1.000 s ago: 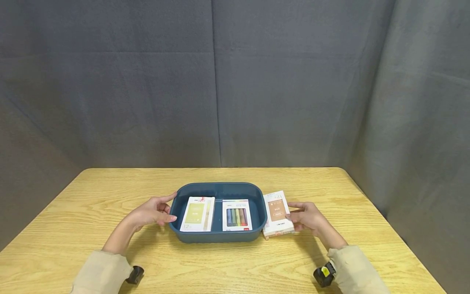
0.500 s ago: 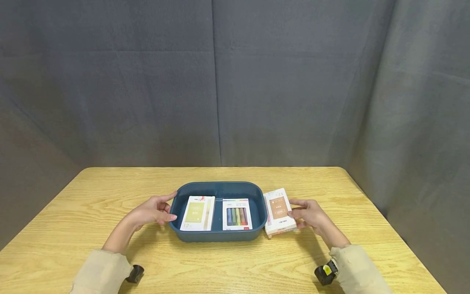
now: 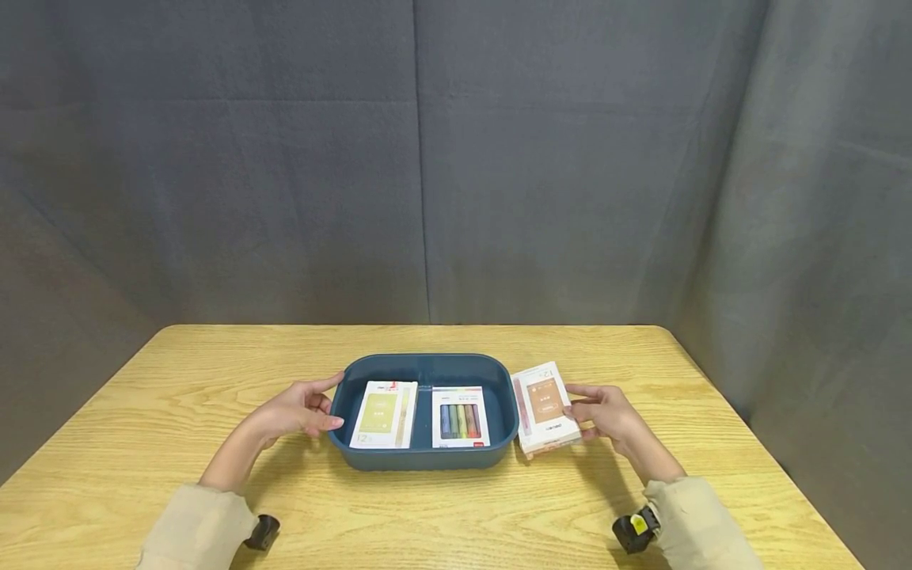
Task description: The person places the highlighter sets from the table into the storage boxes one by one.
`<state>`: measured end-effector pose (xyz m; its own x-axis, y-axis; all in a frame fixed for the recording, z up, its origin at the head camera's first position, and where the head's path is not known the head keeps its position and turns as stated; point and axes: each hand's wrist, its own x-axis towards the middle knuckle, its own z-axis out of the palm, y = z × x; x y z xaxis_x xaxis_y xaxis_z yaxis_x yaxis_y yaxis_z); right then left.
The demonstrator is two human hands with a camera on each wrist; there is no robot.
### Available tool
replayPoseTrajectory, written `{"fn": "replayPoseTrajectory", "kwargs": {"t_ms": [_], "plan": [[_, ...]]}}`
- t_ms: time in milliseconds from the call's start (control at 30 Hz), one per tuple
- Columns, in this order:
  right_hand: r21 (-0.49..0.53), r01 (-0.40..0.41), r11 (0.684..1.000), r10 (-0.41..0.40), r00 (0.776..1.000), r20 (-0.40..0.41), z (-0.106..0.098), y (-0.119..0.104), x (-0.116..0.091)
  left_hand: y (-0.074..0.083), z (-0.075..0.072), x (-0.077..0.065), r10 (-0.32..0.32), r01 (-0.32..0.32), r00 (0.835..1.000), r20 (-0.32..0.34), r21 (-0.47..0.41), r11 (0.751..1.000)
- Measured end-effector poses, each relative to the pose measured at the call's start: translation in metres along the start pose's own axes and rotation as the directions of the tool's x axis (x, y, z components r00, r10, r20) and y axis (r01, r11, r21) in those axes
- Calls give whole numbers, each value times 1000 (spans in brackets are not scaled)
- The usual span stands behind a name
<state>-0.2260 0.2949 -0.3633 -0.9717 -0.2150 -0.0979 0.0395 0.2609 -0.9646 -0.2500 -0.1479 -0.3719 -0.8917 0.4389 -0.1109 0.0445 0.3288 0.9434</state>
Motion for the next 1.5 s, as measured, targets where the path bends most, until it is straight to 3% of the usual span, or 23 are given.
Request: {"fn": "replayPoseTrajectory", "kwargs": {"t_ms": [733,1500], "plan": [[-44,45,998,-47,998,-39,-9,-11,-4,-1,0,0,-3,3,1000,1,2,1000],[0,86,996,-86,993,-76,-10,-29,-5,0,0,0,-9,9,1000,-6,1,1000]]}}
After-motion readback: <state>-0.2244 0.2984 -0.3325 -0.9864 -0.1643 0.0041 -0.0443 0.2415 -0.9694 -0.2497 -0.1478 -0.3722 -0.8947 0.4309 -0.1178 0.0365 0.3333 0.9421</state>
